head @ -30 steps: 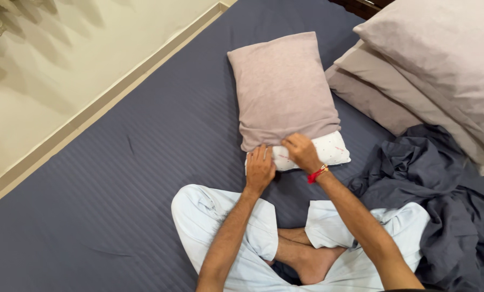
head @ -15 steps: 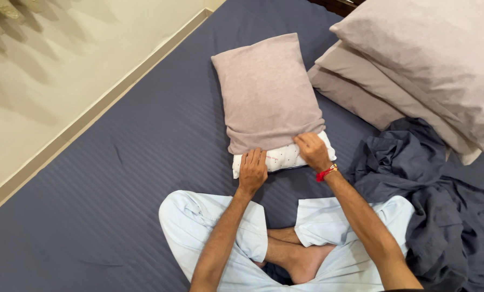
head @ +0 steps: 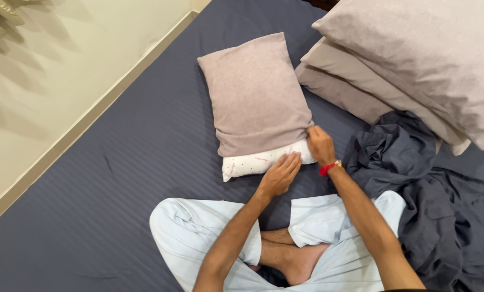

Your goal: The person puts a pillowcase onto a pillow by hand while sitting on a bed.

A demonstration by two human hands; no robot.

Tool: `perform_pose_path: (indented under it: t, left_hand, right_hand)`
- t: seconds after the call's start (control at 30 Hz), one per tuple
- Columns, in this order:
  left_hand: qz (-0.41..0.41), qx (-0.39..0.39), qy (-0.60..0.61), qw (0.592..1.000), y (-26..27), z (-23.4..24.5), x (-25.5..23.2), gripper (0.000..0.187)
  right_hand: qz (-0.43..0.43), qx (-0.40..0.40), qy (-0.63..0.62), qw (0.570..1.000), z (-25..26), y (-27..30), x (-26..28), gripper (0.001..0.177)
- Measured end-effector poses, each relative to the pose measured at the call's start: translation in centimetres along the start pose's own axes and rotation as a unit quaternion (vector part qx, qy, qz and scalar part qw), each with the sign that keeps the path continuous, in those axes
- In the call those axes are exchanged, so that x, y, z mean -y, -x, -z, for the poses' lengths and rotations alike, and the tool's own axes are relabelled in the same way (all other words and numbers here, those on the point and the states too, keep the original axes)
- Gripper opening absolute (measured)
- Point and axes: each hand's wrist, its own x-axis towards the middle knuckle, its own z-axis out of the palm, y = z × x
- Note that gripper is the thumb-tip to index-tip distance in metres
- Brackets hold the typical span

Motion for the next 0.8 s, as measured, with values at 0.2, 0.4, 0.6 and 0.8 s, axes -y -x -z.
perform_pose_path:
  t: [0.2, 0.4, 0.6, 0.8]
  left_hand:
    - [-0.028, 0.053, -0.071, 0.996, -2.3, -0.6, -0.3, 0.071]
    - [-0.047, 0.002, -0.127, 0.991, -4.6, -4.6, -0.6, 0.054]
    - [-0.077, -0.042, -0.197, 0.976, -4.5, -3.5, 1.4, 0.043]
    - [-0.026, -0.163, -0.136, 0.977, -4.1, 1.8, 4.4, 0.046]
  right_hand:
    - [-0.083, 0.08, -0.006, 0.993, 2.4, 2.2, 1.5, 0.013]
    - [-0.098, 0.022, -0.006, 0.995, 1.2, -1.2, -0.3, 0.022]
    - [-0.112, 0.07, 0.046, 0.99, -1.9, 2.5, -6.6, 0.013]
    - [-0.248, 0.035, -0.137, 0.958, -1.7, 2.6, -5.2, 0.012]
